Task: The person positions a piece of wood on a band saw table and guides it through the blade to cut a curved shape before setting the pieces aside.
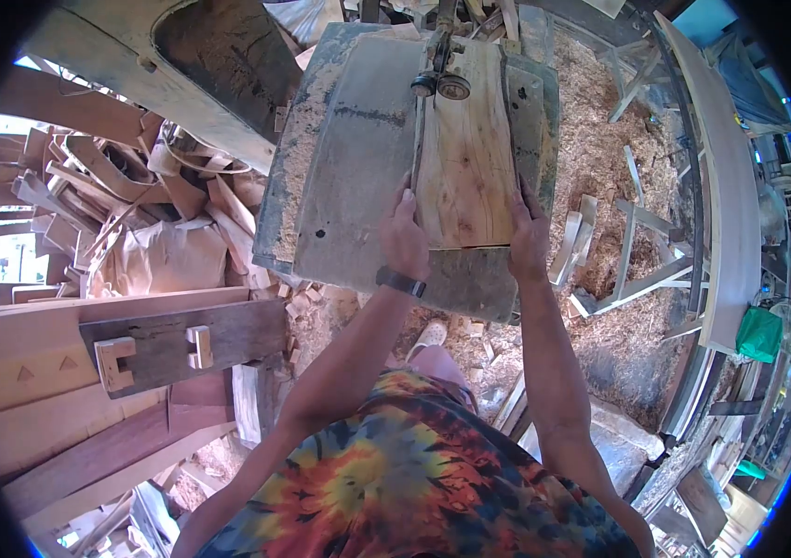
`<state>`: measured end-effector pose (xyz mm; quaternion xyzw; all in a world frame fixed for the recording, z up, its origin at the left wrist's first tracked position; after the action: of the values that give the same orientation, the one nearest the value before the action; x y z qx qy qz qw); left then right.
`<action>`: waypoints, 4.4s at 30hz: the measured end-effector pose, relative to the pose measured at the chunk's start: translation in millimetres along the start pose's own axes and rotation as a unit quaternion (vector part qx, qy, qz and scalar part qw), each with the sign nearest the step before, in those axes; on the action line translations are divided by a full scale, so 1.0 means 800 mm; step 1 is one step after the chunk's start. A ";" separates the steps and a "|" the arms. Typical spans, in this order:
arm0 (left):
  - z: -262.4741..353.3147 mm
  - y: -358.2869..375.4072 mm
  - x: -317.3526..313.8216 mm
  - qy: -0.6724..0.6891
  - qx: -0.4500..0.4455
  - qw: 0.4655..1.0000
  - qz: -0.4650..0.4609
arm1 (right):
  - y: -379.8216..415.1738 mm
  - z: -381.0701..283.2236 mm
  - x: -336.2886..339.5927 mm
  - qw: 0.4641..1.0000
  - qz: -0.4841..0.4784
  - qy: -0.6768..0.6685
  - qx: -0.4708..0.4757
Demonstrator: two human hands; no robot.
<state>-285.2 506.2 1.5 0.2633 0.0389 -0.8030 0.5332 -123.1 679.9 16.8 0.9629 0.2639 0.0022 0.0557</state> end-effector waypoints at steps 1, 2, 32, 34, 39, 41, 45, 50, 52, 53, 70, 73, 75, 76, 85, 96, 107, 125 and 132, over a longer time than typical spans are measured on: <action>0.001 0.001 -0.001 0.000 0.001 1.000 0.000 | 0.000 0.000 0.000 1.000 0.000 0.000 -0.001; 0.002 0.001 -0.002 0.004 0.006 1.000 0.001 | -0.001 0.000 0.001 1.000 0.004 0.015 0.001; 0.009 -0.005 0.002 -0.021 0.019 1.000 -0.012 | 0.012 -0.014 -0.013 1.000 0.008 0.026 -0.004; 0.012 -0.005 0.003 -0.025 0.015 1.000 -0.012 | 0.015 -0.021 -0.018 1.000 0.009 0.027 -0.008; 0.016 -0.004 -0.003 -0.012 0.028 0.999 -0.015 | 0.010 -0.014 -0.013 0.999 0.025 0.022 0.007; 0.016 -0.005 -0.002 -0.010 0.027 0.999 -0.016 | 0.011 -0.010 -0.012 0.999 0.022 0.027 0.005; 0.014 -0.008 -0.001 -0.020 0.036 0.999 -0.019 | 0.015 -0.025 -0.018 0.999 0.017 0.049 -0.001; 0.006 -0.014 0.004 -0.011 0.027 0.999 -0.023 | 0.015 -0.023 -0.019 0.999 0.027 0.042 0.004; 0.009 -0.017 0.004 -0.021 0.015 0.999 -0.024 | 0.017 -0.026 -0.023 0.999 0.024 0.024 -0.003; 0.008 -0.017 0.004 -0.024 0.015 0.999 -0.025 | 0.018 -0.029 -0.024 0.999 0.024 0.023 -0.001; 0.011 -0.021 0.001 0.011 0.036 0.999 -0.017 | 0.010 -0.017 -0.020 0.999 0.047 0.008 0.003; 0.008 -0.029 0.008 -0.036 0.006 0.999 -0.025 | 0.010 -0.014 -0.020 0.999 0.054 0.000 -0.010; 0.006 -0.033 0.008 -0.035 0.008 0.999 -0.027 | 0.013 -0.026 -0.022 0.998 0.051 0.034 -0.005; 0.009 -0.031 0.007 -0.035 0.008 0.999 -0.028 | 0.012 -0.024 -0.022 0.998 0.051 0.034 -0.005; 0.013 -0.031 0.000 -0.017 0.028 0.999 -0.037 | 0.003 -0.001 -0.020 0.999 0.044 -0.012 -0.001; 0.014 -0.034 0.002 -0.031 0.036 0.998 -0.031 | 0.001 0.001 -0.018 0.998 0.057 0.009 0.021; 0.013 -0.034 0.007 -0.011 0.047 0.998 -0.051 | 0.015 -0.005 -0.027 0.998 0.050 0.013 0.027; 0.024 -0.049 0.008 -0.032 0.036 0.997 -0.052 | 0.013 -0.006 -0.031 0.995 0.079 0.049 0.030; 0.025 -0.054 0.008 -0.050 0.024 0.997 -0.058 | 0.011 0.003 -0.033 0.996 0.088 0.002 0.018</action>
<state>-332.9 512.9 6.5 0.2328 0.0075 -0.8454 0.4806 -141.0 658.7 16.5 0.9833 0.1784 0.0040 0.0371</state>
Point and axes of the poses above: each hand's wrist, its own y-axis away from the middle knuckle, its own x-axis out of the back of the hand, z = x × y, the point moved 10 cm from there along -y, towards the middle knuckle
